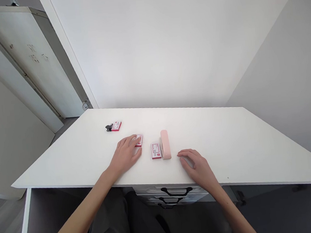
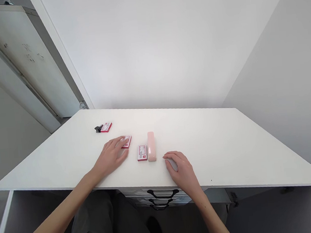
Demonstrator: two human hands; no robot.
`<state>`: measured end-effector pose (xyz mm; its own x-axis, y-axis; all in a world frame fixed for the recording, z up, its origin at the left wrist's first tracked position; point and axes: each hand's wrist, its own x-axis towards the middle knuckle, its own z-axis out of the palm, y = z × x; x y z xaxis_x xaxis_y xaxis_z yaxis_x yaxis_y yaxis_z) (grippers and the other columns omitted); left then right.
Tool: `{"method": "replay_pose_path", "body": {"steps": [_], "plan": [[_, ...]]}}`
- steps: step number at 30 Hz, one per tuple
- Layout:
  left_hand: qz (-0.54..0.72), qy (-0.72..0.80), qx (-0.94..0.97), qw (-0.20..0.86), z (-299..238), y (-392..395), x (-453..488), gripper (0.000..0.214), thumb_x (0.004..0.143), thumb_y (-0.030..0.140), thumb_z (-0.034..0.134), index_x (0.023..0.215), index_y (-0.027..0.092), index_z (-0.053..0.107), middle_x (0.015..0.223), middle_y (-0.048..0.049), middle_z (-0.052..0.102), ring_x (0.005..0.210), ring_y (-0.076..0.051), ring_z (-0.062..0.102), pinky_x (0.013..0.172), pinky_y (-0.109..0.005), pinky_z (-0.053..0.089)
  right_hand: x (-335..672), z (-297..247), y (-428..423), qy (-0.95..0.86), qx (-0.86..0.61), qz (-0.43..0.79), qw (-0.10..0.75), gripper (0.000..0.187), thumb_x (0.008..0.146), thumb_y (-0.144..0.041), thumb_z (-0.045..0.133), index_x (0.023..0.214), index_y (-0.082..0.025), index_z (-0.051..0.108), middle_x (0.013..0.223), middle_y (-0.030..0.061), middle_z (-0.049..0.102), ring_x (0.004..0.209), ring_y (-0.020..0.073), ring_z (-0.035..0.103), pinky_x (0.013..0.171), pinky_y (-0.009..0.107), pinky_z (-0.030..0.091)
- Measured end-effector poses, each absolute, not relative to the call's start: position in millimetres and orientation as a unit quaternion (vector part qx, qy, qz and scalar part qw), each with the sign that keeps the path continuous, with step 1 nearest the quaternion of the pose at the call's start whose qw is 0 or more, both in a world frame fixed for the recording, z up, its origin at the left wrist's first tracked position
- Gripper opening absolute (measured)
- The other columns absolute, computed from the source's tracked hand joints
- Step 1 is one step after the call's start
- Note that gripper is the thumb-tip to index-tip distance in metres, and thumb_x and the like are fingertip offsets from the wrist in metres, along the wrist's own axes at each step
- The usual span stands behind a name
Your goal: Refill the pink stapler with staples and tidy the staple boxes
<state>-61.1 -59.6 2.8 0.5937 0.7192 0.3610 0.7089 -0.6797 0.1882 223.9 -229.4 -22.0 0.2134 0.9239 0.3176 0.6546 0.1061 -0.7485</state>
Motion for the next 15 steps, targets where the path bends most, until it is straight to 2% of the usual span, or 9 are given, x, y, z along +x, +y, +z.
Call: {"method": "replay_pose_path", "body": {"steps": [4,8,10,15], "plan": [[0.218,0.385,0.897,0.016,6.7,-75.6,-63.8,0.044,0.103,0.043,0.049,0.141,0.025,0.063,0.150,-0.0120,0.060,0.142,-0.033,0.052,0.119,-0.054,0.045,224.5,-23.0,-230.8,-0.608,-0.649,0.161,0.428,0.023,0.104,-0.037,0.054,0.112,-0.028,0.074,0.128,0.0084,0.074,0.124,0.0285,0.066,0.106,0.049,0.055],[0.203,0.380,0.900,0.070,5.8,-73.8,-63.8,0.047,0.105,0.044,0.047,0.145,0.020,0.055,0.163,-0.0139,0.050,0.154,-0.032,0.043,0.126,-0.053,0.040,224.5,-21.9,-232.2,-0.606,-0.649,0.167,0.428,0.023,0.104,-0.037,0.054,0.112,-0.029,0.074,0.127,0.0073,0.074,0.125,0.0284,0.066,0.103,0.049,0.056],[0.190,0.389,0.895,0.106,4.6,-69.7,-64.3,0.051,0.105,0.046,0.047,0.149,0.021,0.050,0.167,-0.0140,0.046,0.154,-0.032,0.044,0.125,-0.053,0.040,224.6,-21.3,-232.0,-0.610,-0.644,0.167,0.430,0.022,0.104,-0.036,0.053,0.111,-0.029,0.073,0.126,0.0076,0.075,0.123,0.0288,0.066,0.103,0.050,0.056],[0.224,0.393,0.878,0.156,7.4,-66.9,-65.8,0.044,0.104,0.052,0.053,0.139,0.025,0.054,0.154,-0.0122,0.057,0.144,-0.033,0.054,0.120,-0.054,0.045,224.3,-18.6,-231.2,-0.610,-0.643,0.168,0.431,0.023,0.104,-0.035,0.052,0.111,-0.028,0.073,0.125,0.0081,0.075,0.123,0.0295,0.066,0.103,0.051,0.056]]}}
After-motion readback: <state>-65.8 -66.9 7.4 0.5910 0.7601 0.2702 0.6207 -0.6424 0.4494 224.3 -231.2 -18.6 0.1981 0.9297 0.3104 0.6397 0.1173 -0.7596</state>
